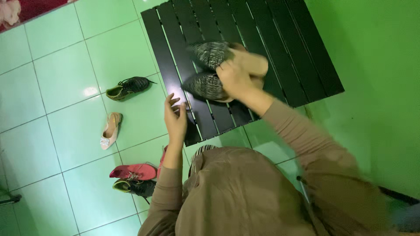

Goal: The person sits on the floor and organizes several pairs of shoes. They pick up each pair, place them on a bench, and then move them to a shoe rack. The person handles sparkly flats, beige flats, and pink sneakers, arranging them neatly on the rack.

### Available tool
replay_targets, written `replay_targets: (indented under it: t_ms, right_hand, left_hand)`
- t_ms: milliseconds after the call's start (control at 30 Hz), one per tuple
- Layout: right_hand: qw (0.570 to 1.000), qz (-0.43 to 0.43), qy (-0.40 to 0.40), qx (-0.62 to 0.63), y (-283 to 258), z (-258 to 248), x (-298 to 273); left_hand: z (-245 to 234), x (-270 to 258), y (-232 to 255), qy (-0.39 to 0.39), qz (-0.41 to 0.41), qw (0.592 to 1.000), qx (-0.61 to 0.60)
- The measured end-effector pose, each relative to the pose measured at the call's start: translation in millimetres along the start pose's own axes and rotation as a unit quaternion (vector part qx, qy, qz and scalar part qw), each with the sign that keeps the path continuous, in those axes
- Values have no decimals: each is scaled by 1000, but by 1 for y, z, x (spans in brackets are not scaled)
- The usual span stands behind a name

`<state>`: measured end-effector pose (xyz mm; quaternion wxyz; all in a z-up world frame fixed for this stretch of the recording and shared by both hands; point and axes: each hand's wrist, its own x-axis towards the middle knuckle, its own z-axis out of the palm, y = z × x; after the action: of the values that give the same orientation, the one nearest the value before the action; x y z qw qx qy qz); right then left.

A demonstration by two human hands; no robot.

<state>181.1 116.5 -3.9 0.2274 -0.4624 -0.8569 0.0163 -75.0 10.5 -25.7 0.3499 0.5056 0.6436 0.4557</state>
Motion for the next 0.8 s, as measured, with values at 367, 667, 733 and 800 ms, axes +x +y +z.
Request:
replay_targets:
  t_ms: [367,667,733,800]
  right_hand:
    - [906,-389,-114,-122,32,-22,13]
    - [975,-207,-82,-21,24,-31,-6]
    - [996,-56,-24,72,16,-37,-23]
    - [978,127,49,156,-3,-37,-61]
  left_hand:
    - [27,-11,-6,-73,9,992,105]
    - [35,-15,-10,-112,-48,988,91]
    - [36,-10,-21,-107,-36,991,78]
    - [39,-8,-35,-100,-44,993,51]
